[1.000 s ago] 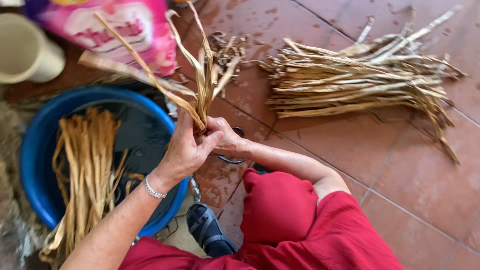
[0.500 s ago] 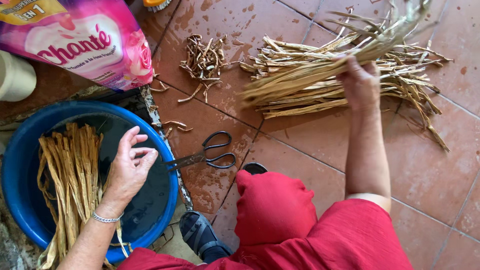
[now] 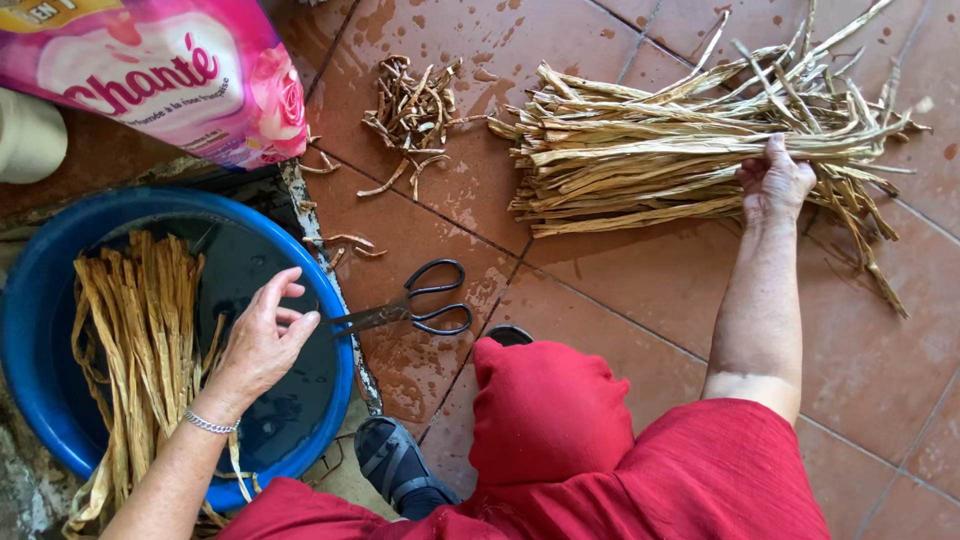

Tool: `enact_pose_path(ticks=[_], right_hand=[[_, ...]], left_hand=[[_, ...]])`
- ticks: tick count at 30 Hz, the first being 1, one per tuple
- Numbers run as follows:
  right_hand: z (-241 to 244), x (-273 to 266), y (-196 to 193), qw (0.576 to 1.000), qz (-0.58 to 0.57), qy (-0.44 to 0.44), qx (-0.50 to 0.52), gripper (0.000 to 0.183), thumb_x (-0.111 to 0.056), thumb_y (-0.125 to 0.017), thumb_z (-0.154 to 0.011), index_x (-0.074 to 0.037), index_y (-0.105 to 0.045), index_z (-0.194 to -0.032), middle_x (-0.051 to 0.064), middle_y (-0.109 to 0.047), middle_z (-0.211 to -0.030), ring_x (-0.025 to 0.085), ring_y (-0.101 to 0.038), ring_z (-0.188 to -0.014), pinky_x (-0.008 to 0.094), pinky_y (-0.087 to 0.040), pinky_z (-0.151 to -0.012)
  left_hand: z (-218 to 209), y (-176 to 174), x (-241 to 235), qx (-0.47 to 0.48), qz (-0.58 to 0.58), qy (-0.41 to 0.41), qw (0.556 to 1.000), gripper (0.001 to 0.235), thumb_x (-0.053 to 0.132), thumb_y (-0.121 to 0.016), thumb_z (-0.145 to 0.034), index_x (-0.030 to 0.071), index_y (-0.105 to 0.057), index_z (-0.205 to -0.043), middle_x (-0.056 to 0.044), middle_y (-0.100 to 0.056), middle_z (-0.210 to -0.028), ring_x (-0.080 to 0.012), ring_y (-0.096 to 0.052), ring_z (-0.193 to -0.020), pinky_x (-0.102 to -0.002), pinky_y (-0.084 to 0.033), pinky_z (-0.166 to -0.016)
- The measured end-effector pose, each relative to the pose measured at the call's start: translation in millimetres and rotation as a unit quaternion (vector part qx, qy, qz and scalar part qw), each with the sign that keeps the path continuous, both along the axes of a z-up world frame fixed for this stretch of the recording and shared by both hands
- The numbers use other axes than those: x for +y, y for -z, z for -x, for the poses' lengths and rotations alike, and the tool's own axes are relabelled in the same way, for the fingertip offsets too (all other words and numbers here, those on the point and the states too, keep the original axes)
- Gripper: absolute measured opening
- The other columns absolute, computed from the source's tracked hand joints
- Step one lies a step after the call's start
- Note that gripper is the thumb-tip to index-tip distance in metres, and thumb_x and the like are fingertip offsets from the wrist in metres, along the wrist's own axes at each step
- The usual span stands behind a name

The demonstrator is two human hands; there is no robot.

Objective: The person sits on the floor and processes dried plant stalks. They pull fibers from the stalks by hand and use scissors to trim the ends, placing the processed material into a pile on the floor.

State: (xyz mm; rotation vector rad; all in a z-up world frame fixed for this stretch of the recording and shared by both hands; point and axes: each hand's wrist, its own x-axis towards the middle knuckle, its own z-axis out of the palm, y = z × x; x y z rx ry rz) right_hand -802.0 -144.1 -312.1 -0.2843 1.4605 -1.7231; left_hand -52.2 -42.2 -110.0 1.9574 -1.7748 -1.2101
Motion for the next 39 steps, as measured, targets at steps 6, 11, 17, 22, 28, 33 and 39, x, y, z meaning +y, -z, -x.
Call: enact_pose_path(ticks=[6, 11, 17, 22, 28, 33, 39], right_hand=[[19.7, 7.2, -12.9, 0.723, -0.470, -0.166, 0.478, 0.083, -0.067, -0.051, -0.111, 0.013, -0.071, -0.106, 0.021, -0.069, -0.091, 0.026, -0.067, -0.075, 0.041, -0.053, -0.064], [21.6, 0.7, -39.5, 0.515, -0.482, -0.224, 0.673, 0.084, -0.066, -0.030, -0.113, 0.008, -0.070, -0.114, 0.034, -0.073, -0.091, 0.053, -0.069, -0.077, 0.062, -0.057, -0.063], [-66.5, -53.7, -48.2, 0.587, -0.209, -0.365, 0.692, 0.045, -0.037, -0.051, -0.112, 0.005, -0.067, -0.103, 0.021, -0.068, -0.085, 0.032, -0.060, -0.072, 0.047, -0.047, -0.062], [-253.0, -95.0, -115.7, 0.525, -0.029, -0.491, 0.694, 0.037, -0.029, -0.073, -0.112, 0.001, -0.069, -0.090, 0.011, -0.061, -0.071, 0.018, -0.054, -0.061, 0.037, -0.045, -0.067], [-530.1, -66.2, -155.6, 0.191, 0.098, -0.712, 0.669, 0.040, -0.051, -0.060, -0.089, -0.022, -0.074, -0.111, 0.007, -0.073, -0.110, 0.031, -0.070, -0.097, 0.049, -0.057, -0.075], [-659.0, -11.2, -97.6, 0.104, 0.135, -0.748, 0.642, 0.033, -0.030, -0.050, -0.103, -0.012, -0.074, -0.115, 0.014, -0.072, -0.111, 0.034, -0.070, -0.099, 0.046, -0.055, -0.085], [-718.1, 16.7, -69.5, 0.140, 0.236, -0.722, 0.636, 0.040, -0.004, -0.066, -0.081, -0.017, -0.073, -0.118, 0.002, -0.070, -0.120, 0.030, -0.056, -0.118, 0.043, -0.047, -0.099]], left_hand=[[-75.4, 39.2, 43.0, -0.132, -0.067, 0.046, 0.988, 0.051, 0.026, -0.072, -0.087, 0.014, -0.059, -0.135, -0.010, -0.069, -0.114, -0.0230, -0.071, -0.083, -0.036, -0.058, -0.080], [-152.3, 87.0, 97.7, -0.199, -0.023, 0.061, 0.978, 0.037, 0.029, -0.067, -0.091, 0.009, -0.066, -0.122, -0.020, -0.070, -0.111, -0.0382, -0.066, -0.106, -0.047, -0.053, -0.092], [-188.9, 130.4, 119.4, -0.216, -0.134, -0.055, 0.965, 0.034, 0.033, -0.068, -0.091, 0.013, -0.071, -0.119, -0.017, -0.073, -0.115, -0.0369, -0.066, -0.112, -0.049, -0.051, -0.095], [-190.0, 176.4, 125.8, -0.145, -0.153, -0.041, 0.977, 0.029, 0.034, -0.069, -0.091, 0.013, -0.075, -0.111, -0.017, -0.074, -0.111, -0.0366, -0.069, -0.108, -0.046, -0.054, -0.095], [-148.2, 233.2, 110.7, -0.071, -0.006, -0.067, 0.995, 0.027, 0.027, -0.067, -0.092, 0.008, -0.075, -0.109, -0.020, -0.074, -0.110, -0.0370, -0.070, -0.107, -0.045, -0.054, -0.096], [-95.4, 309.8, 103.7, -0.015, 0.004, -0.153, 0.988, 0.048, 0.024, -0.067, -0.091, -0.003, -0.058, -0.130, -0.029, -0.064, -0.123, -0.0432, -0.061, -0.115, -0.047, -0.050, -0.098], [-35.8, 326.0, 108.0, 0.055, 0.038, -0.268, 0.961, 0.028, 0.017, -0.059, -0.091, 0.012, -0.074, -0.114, -0.024, -0.072, -0.111, -0.0408, -0.066, -0.109, -0.047, -0.052, -0.100]])
